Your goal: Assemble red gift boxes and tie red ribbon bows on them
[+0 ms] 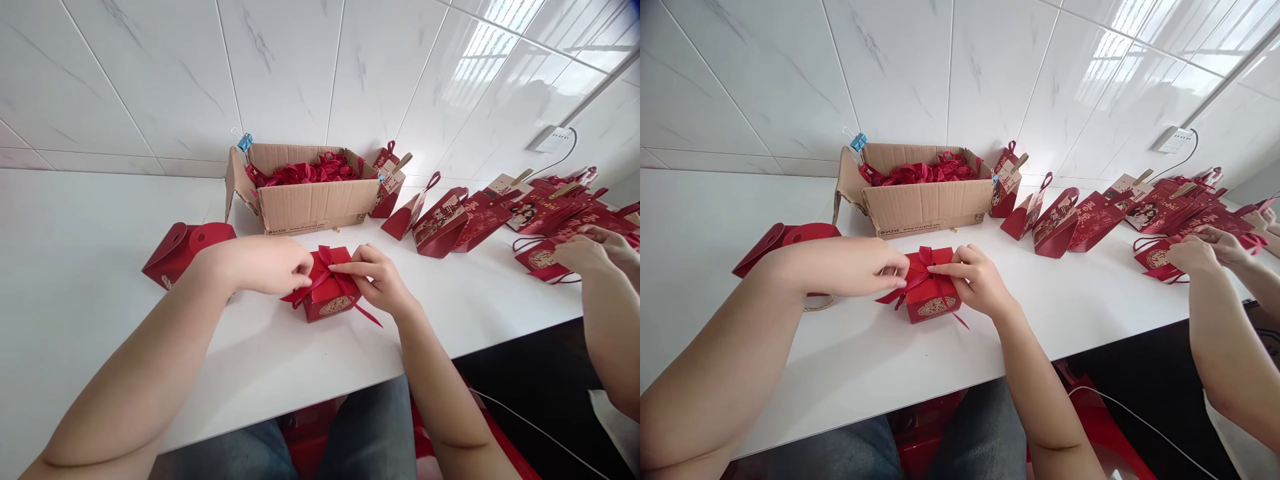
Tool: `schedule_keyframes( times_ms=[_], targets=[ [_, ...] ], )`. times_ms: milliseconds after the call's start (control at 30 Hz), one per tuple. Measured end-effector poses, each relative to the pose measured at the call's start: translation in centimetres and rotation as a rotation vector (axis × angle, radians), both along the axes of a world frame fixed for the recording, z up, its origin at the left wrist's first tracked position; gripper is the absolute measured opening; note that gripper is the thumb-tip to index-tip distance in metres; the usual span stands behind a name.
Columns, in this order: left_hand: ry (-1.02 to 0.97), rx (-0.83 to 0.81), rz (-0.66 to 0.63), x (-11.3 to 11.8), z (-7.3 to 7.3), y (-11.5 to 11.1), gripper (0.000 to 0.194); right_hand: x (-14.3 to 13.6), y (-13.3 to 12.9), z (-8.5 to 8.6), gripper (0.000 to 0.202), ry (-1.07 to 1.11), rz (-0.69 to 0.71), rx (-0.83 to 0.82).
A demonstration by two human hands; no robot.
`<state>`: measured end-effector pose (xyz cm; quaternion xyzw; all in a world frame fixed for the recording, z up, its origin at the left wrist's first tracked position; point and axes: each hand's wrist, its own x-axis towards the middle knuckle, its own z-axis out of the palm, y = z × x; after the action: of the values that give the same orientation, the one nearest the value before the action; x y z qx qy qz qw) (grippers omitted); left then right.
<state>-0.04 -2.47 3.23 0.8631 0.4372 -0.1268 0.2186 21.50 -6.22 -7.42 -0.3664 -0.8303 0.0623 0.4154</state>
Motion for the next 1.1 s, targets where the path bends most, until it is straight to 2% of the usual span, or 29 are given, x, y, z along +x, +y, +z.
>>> schedule_keyframes(
  times_ms=[133,200,300,400,633,867,1000,1100],
  targets=[
    [-0.297,0.192,0.151,0.6,-1.2,1.8,0.033,0.1,0.1,0.0,0.045,0.007,0.023,-0.012],
    [-0.385,0.166,0.140,1.0,-1.8,2.6,0.036,0.1,0.2,0.0,0.043,0.005,0.015,-0.011],
    [-0.363,0.045,0.113,1.3,-2.2,3.1,0.033,0.0,0.1,0.0,0.042,-0.009,-0.001,-0.002],
    [-0.346,0.007,0.110,1.3,-2.3,3.1,0.028,0.0,0.0,0.0,0.042,-0.042,-0.013,0.009],
    [-0.418,0.118,0.095,1.6,-2.9,3.1,0.022,-0.1,-0.4,0.3,0.044,-0.122,-0.047,0.045],
    [-0.390,0.216,0.161,1.9,-3.6,3.2,0.018,-0.2,-0.8,0.7,0.037,-0.162,-0.024,-0.104],
    [-0.382,0.253,0.182,2.0,-3.5,2.9,0.018,-0.3,-0.8,0.8,0.035,-0.151,-0.007,-0.126],
    [-0.407,0.278,0.170,2.1,-3.4,2.8,0.019,-0.3,-0.9,0.7,0.036,-0.080,-0.046,-0.140]
  ],
)
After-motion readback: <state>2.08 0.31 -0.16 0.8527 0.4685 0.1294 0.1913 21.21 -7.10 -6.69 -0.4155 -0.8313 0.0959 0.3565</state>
